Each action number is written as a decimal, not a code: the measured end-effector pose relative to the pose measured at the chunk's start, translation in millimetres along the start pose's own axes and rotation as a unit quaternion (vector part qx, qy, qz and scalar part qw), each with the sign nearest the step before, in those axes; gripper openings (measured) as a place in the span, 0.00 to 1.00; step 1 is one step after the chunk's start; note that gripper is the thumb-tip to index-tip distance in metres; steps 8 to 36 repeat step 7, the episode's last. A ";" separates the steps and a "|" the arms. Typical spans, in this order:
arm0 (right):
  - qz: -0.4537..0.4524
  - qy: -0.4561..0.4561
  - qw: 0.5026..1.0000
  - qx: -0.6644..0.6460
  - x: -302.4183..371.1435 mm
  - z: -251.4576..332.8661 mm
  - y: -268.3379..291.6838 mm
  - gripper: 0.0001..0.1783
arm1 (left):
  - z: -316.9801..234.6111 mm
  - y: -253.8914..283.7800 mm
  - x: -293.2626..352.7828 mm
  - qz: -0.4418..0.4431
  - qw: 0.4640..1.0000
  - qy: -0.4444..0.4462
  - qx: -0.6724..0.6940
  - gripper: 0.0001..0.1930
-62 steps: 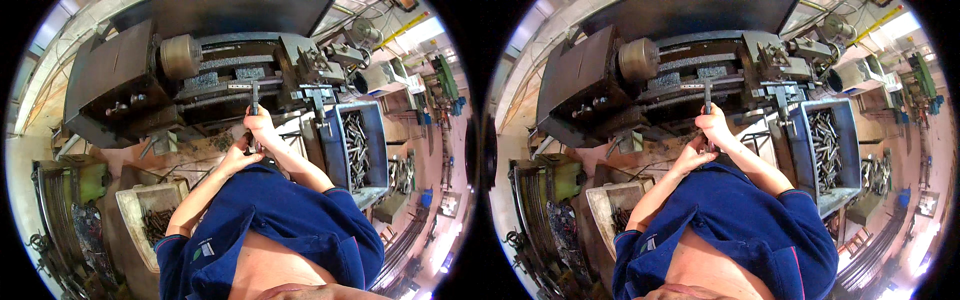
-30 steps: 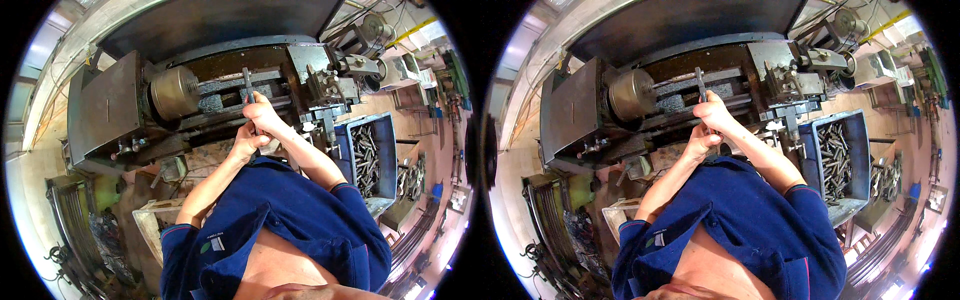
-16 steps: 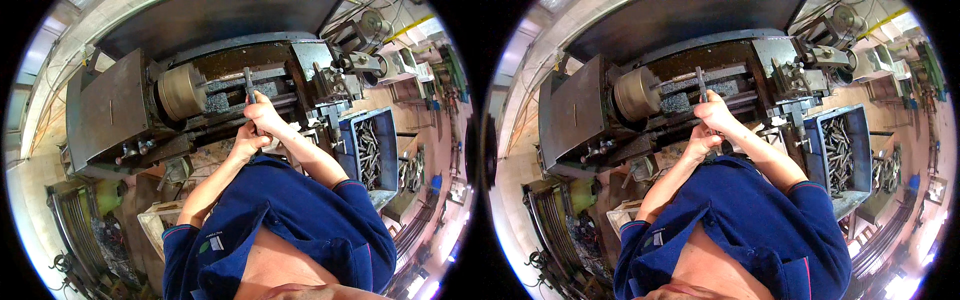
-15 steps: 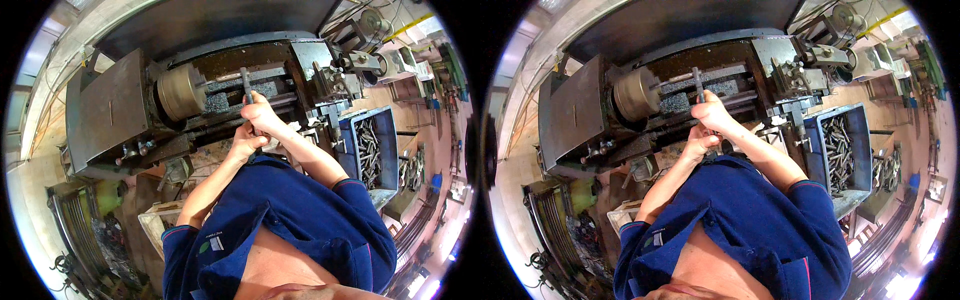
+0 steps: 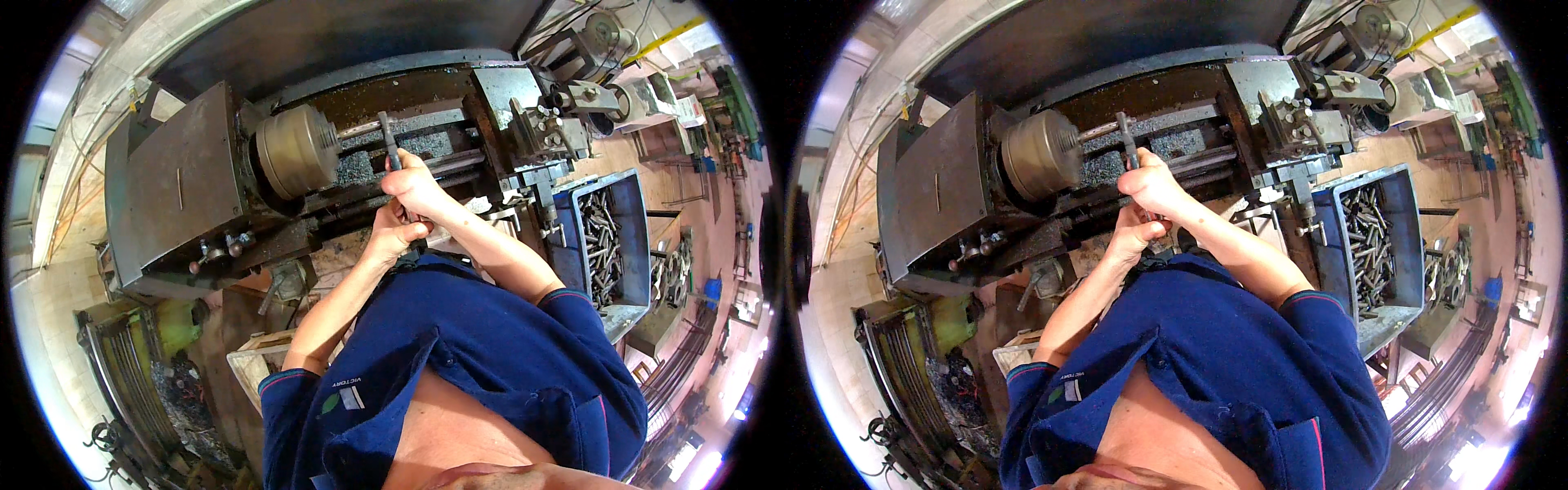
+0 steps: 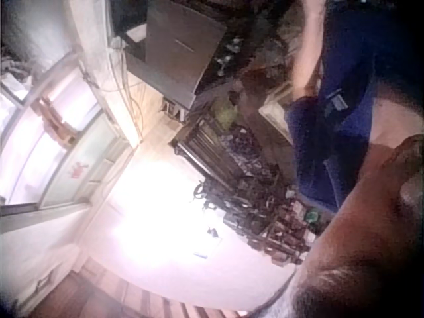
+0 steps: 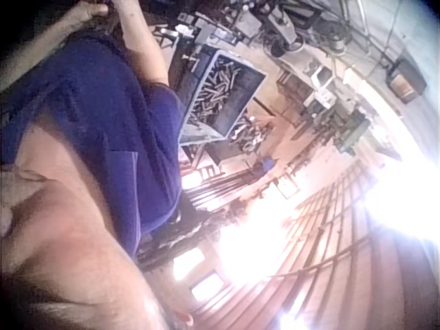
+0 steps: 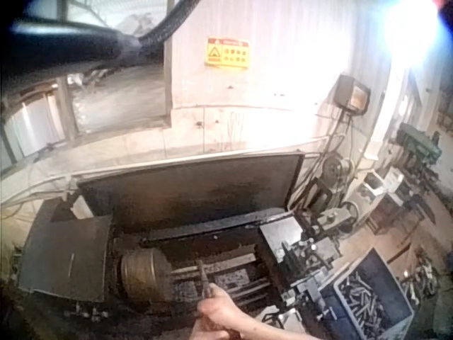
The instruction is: The person repeatedly picks up metal rods from a crate, inserts them into a lathe, and operates the machine to machine the rods. After each cycle, the person removes the finished rod and places it into a blue bin. The process is repeated continuously throughout the video.
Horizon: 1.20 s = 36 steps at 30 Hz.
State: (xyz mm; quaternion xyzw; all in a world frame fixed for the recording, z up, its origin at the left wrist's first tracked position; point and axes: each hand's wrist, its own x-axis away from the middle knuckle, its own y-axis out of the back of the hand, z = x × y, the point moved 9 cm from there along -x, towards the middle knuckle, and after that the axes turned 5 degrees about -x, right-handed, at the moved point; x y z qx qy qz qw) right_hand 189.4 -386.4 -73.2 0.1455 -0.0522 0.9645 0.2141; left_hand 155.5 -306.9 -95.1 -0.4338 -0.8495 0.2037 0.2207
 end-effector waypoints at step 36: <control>-0.030 -0.003 0.998 -0.053 2.8 -3.3 15.7 0.09 | 12.4 -0.8 -0.8 0.019 0.999 0.037 -0.021 0.34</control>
